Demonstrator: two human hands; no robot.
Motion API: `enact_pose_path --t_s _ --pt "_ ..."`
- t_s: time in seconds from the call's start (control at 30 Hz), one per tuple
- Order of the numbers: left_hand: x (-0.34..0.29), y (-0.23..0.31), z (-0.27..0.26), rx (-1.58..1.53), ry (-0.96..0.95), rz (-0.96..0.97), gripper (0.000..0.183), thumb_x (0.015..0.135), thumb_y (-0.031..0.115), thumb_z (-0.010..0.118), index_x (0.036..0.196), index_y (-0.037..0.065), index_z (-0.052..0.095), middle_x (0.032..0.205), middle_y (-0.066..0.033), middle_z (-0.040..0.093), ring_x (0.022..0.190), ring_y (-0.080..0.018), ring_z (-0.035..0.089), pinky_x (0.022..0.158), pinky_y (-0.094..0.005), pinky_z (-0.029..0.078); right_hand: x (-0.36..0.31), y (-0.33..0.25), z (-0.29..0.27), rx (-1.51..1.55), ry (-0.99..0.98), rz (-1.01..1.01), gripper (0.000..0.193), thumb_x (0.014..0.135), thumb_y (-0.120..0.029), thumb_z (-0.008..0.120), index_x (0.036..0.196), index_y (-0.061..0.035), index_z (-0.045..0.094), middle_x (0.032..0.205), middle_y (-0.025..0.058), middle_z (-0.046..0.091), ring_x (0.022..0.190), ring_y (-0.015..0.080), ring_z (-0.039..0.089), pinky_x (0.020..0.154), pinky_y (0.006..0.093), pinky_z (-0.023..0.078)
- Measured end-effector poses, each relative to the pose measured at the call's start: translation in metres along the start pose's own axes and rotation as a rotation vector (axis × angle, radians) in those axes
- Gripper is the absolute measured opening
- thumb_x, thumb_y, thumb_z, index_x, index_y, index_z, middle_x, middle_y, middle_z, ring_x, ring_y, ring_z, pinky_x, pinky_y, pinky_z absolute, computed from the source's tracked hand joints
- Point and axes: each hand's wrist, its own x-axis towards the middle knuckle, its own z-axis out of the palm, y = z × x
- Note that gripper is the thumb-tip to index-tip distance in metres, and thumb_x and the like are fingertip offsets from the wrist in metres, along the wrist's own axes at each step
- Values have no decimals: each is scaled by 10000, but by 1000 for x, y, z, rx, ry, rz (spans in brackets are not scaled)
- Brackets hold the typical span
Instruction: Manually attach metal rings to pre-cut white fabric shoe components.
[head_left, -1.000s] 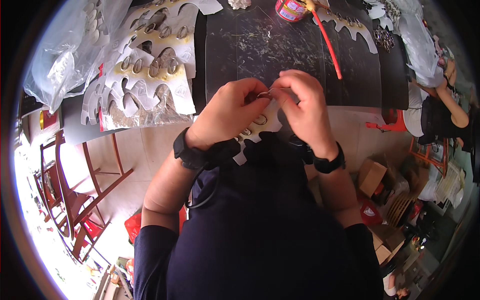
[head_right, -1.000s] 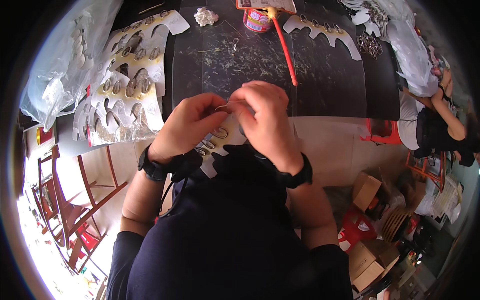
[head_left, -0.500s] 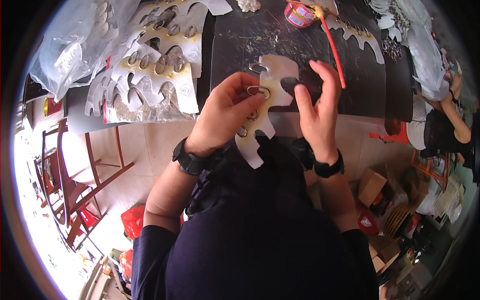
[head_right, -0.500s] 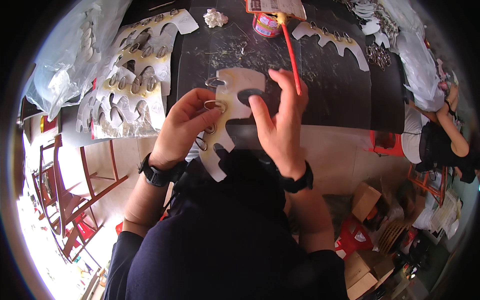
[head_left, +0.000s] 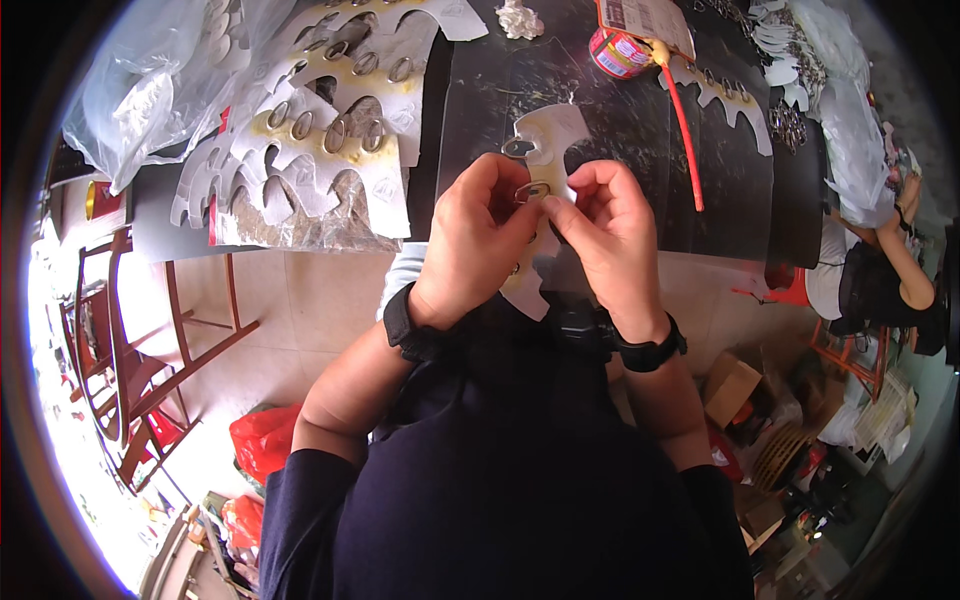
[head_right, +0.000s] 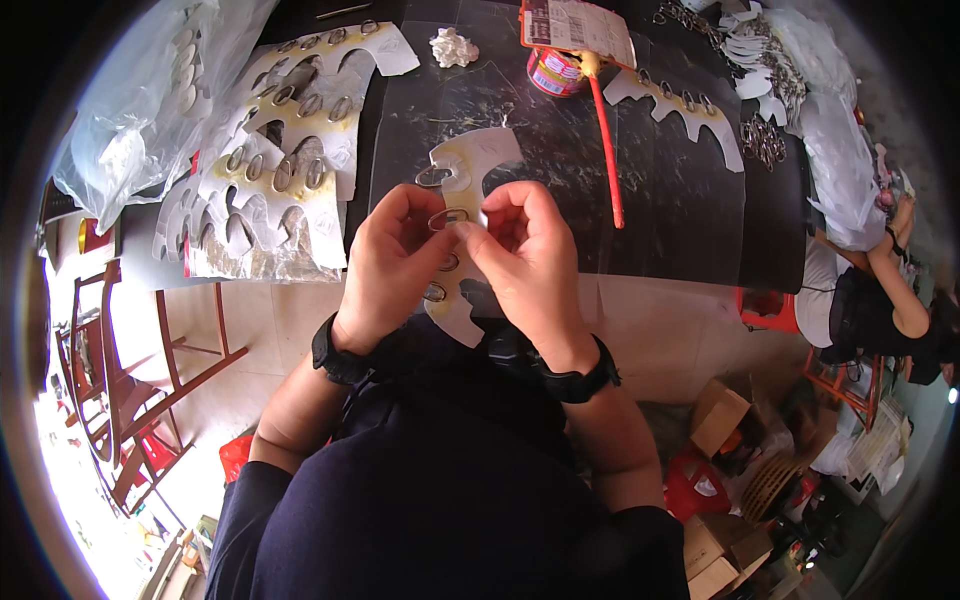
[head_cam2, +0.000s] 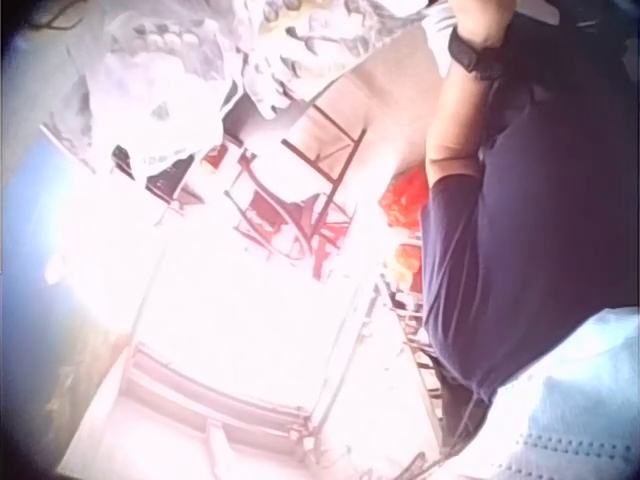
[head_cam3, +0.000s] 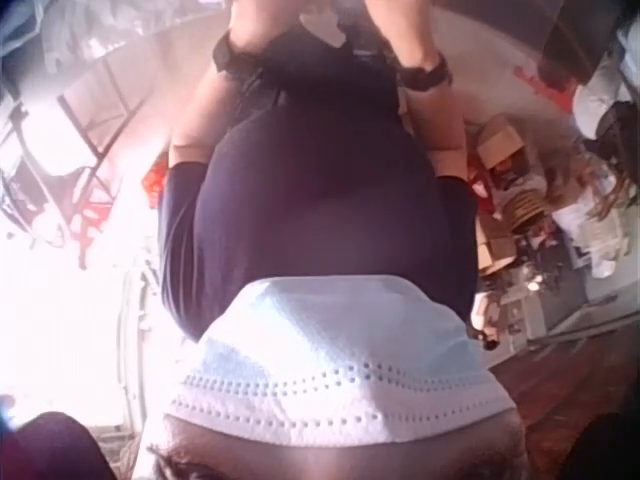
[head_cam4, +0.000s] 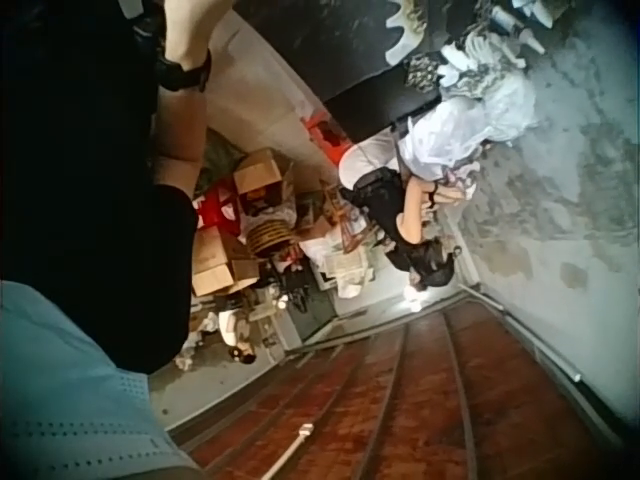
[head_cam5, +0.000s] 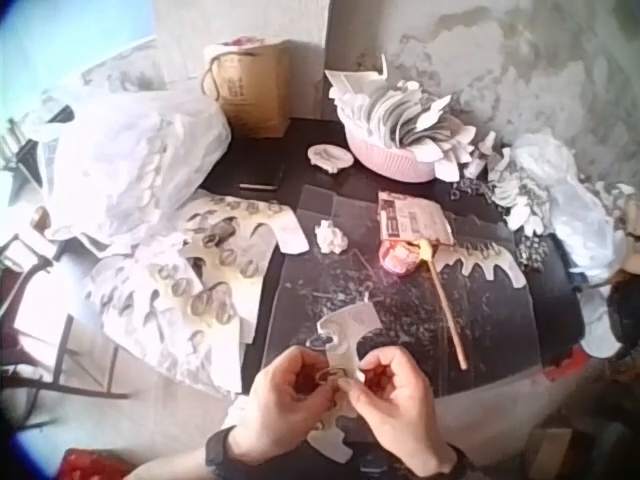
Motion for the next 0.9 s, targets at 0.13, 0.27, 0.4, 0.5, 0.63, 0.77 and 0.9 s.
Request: enact_pose_path --t_s 0.13,0.27,0.4,0.5,0.63,0.77,0.9 --pt "1 4 -5 -69 -1 12 198 783 43 683 929 0 556 765 -45 597 658 -78 570 580 -230 473 4 -4 -1 101 14 58 231 808 11 682 942 -17 497 836 -5 536 724 34 505 617 189 443" --pt "1 3 -6 41 -25 54 206 788 53 690 939 1 559 776 -48 605 677 -73 573 585 -231 474 7 -4 -8 23 -56 133 192 828 -3 667 928 -12 503 816 -8 538 722 35 509 619 197 444" --pt "2 6 -4 -99 -69 1 205 828 93 680 964 -3 560 818 -45 621 732 -75 584 626 -229 480 8 -8 -11 104 -82 175 145 848 -23 647 915 -15 518 811 -5 561 705 45 526 615 197 444" --pt "4 8 -5 -505 -211 -192 214 869 127 651 1006 -13 565 867 -44 630 775 -81 588 674 -229 481 8 -13 -16 206 -89 281 133 860 -31 633 931 -22 521 849 11 584 719 58 546 627 199 456" --pt "2 10 -2 -535 -249 -231 226 902 140 617 1044 -28 565 913 -45 635 807 -79 585 705 -227 479 7 -13 -22 231 -137 232 129 869 -29 619 952 -23 520 866 21 593 738 66 556 653 204 469" --pt "0 11 1 -461 -206 -284 225 900 133 614 1043 -36 574 916 -50 641 807 -75 586 702 -222 476 4 -4 -23 285 -131 189 128 873 -16 615 941 -22 507 880 23 585 761 63 551 670 203 468" --pt "-5 17 9 -402 -143 -316 191 899 129 609 1029 -7 578 885 -19 633 779 -61 580 696 -203 457 2 5 -26 295 -108 125 137 876 -10 614 926 -22 486 843 3 546 772 62 550 678 207 472"
